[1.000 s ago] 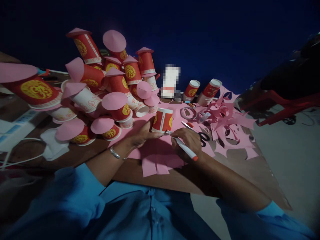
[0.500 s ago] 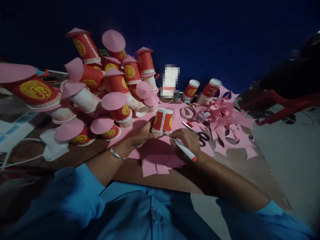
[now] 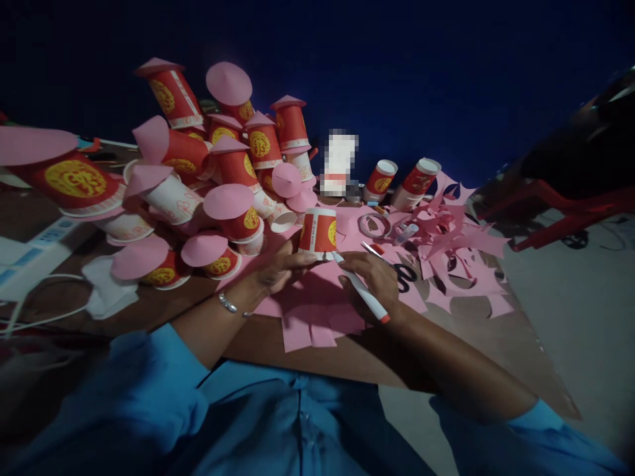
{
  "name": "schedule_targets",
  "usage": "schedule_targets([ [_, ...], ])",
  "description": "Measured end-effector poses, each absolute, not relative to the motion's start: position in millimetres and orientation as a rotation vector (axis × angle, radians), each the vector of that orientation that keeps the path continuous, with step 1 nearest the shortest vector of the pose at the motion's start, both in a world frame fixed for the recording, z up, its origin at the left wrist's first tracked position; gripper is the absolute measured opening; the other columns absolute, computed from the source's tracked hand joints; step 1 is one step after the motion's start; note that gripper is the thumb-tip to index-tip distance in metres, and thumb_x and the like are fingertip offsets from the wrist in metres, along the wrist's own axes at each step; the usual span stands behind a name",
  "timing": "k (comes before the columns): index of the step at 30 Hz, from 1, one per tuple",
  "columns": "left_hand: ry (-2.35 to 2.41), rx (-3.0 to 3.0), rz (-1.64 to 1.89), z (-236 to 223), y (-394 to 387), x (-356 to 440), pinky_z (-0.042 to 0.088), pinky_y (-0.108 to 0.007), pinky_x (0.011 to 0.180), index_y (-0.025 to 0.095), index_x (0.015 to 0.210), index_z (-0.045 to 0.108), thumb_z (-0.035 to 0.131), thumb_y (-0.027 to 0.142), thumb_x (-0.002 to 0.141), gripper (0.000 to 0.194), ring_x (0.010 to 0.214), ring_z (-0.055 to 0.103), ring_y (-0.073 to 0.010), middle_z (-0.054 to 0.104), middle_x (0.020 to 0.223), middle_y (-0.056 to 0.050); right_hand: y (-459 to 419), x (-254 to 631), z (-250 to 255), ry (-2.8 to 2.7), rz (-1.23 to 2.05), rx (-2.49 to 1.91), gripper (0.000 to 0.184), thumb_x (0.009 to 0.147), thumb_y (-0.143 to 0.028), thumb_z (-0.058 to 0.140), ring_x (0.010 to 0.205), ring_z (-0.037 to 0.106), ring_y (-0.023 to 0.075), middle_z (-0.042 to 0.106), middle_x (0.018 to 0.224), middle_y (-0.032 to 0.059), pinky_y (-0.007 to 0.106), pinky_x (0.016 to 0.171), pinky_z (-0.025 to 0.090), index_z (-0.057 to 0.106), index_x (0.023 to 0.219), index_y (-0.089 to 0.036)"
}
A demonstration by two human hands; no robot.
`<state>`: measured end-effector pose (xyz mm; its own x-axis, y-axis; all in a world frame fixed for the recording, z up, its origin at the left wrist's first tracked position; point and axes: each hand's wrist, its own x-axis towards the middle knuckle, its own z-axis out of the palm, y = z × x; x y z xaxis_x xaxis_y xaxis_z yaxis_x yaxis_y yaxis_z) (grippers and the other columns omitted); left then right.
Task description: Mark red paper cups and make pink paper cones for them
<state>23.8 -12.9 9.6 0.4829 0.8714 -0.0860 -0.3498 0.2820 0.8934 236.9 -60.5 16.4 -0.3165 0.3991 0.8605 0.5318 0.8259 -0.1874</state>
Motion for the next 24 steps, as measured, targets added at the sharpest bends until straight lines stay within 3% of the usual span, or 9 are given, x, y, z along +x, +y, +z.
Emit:
schedule_targets([
  [7, 0.721, 0.979, 0.840, 5.9, -10.5, 20.6, 0.043, -0.026, 0.058, 0.017, 0.128, 0.067, 0.086, 0.033, 0.073, 0.060, 0.068, 0.060, -0.0134, 0.071, 0.084, -0.002, -60.8, 238.8, 14.3, -1.962, -0.147, -0.706, 0.025, 0.100, -0.017, 0.063, 0.099, 0.079, 0.0219, 0.080, 0.107, 0.0112, 0.036, 0.082, 0.065, 0.062, 0.124, -0.022],
  [15, 0.732, 1.057, 0.832, 15.8, -16.0, 25.7, 0.051, -0.035, 0.079, 0.022, 0.137, 0.062, 0.092, 0.030, 0.065, 0.079, 0.087, 0.068, -0.0225, 0.075, 0.091, -0.003, -62.5, 232.5, 15.0, -1.992, -0.108, -0.581, 0.023, 0.099, -0.019, 0.065, 0.098, 0.079, 0.0216, 0.080, 0.105, 0.0127, 0.033, 0.079, 0.065, 0.065, 0.122, -0.018],
  [18, 0.724, 1.084, 0.819, 14.6, -15.3, 25.7, 0.049, -0.033, 0.072, 0.021, 0.137, 0.063, 0.090, 0.034, 0.068, 0.075, 0.079, 0.066, -0.0203, 0.073, 0.083, -0.001, -63.4, 232.4, 17.1, -1.974, -0.121, -0.582, 0.024, 0.097, -0.018, 0.066, 0.089, 0.078, 0.0221, 0.079, 0.096, 0.0106, 0.034, 0.075, 0.063, 0.065, 0.121, -0.018],
  [21, 0.741, 1.085, 0.827, 10.1, -13.6, 24.4, 0.040, -0.028, 0.058, 0.020, 0.135, 0.063, 0.090, 0.035, 0.067, 0.074, 0.060, 0.054, -0.0131, 0.065, 0.071, 0.003, -64.6, 232.4, 20.2, -1.949, -0.153, -0.607, 0.021, 0.097, -0.018, 0.063, 0.076, 0.074, 0.0199, 0.077, 0.088, 0.0073, 0.032, 0.067, 0.059, 0.064, 0.118, -0.020],
  [24, 0.737, 1.080, 0.827, 7.9, -12.8, 24.3, 0.038, -0.027, 0.057, 0.021, 0.138, 0.062, 0.091, 0.035, 0.067, 0.078, 0.061, 0.052, -0.0126, 0.068, 0.078, 0.001, -65.2, 232.3, 21.9, -1.946, -0.166, -0.632, 0.017, 0.097, -0.018, 0.062, 0.073, 0.074, 0.0187, 0.077, 0.085, 0.0063, 0.030, 0.065, 0.058, 0.063, 0.114, -0.020],
])
